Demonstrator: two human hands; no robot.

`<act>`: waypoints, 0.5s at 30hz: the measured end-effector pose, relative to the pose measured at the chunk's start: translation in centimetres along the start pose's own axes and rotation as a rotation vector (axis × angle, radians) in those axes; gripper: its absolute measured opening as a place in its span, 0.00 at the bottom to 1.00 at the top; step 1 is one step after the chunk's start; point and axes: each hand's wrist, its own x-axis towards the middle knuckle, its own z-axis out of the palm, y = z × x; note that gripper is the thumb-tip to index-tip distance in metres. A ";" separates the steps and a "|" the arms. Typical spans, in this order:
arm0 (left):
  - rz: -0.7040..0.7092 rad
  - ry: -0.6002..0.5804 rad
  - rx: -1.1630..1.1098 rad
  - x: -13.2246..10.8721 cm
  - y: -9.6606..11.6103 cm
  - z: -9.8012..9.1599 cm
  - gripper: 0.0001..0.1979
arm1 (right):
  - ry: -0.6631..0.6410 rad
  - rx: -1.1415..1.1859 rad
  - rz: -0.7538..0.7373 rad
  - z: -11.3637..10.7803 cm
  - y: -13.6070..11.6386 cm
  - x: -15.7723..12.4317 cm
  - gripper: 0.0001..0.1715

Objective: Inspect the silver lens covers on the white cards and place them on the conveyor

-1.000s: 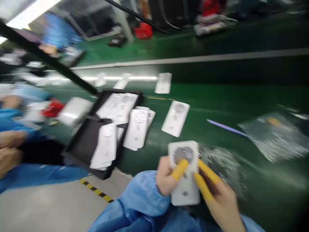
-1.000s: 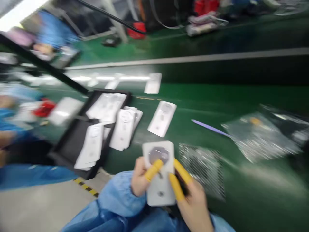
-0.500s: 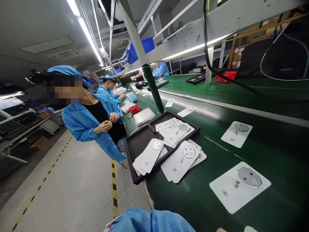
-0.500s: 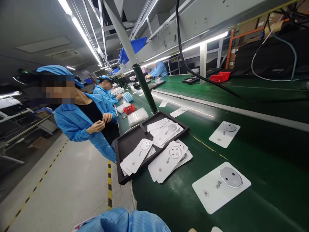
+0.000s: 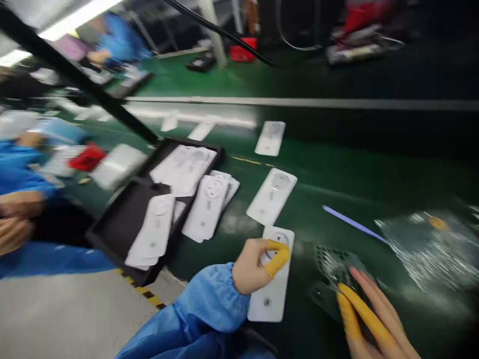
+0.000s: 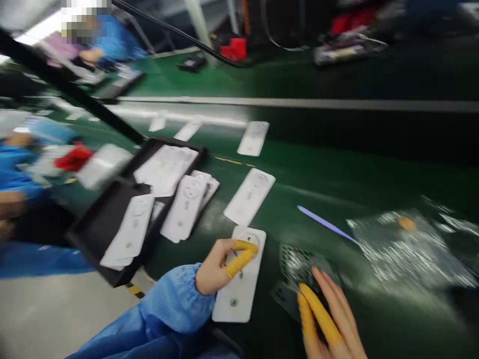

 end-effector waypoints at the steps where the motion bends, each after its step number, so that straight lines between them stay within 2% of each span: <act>1: -0.013 -0.070 -0.022 -0.2 0.1 0.2 0.14 | -0.027 -0.022 -0.035 -0.4 -0.6 -0.3 0.25; 3: -0.023 -0.200 -0.108 -0.4 0.2 0.5 0.17 | -0.047 -0.040 -0.135 -0.6 -1.5 -0.4 0.26; 5: -0.035 -0.281 -0.194 -0.7 0.2 0.8 0.17 | -0.088 -0.053 -0.194 -0.3 -1.8 -0.3 0.28; 9: -0.083 -0.263 -0.184 -1.4 0.0 1.0 0.11 | -0.143 -0.023 -0.212 0.0 -2.1 -0.3 0.25; 15: -0.056 -0.265 -0.138 -1.5 -0.9 1.1 0.12 | -0.127 0.160 -0.170 0.0 -2.9 0.7 0.20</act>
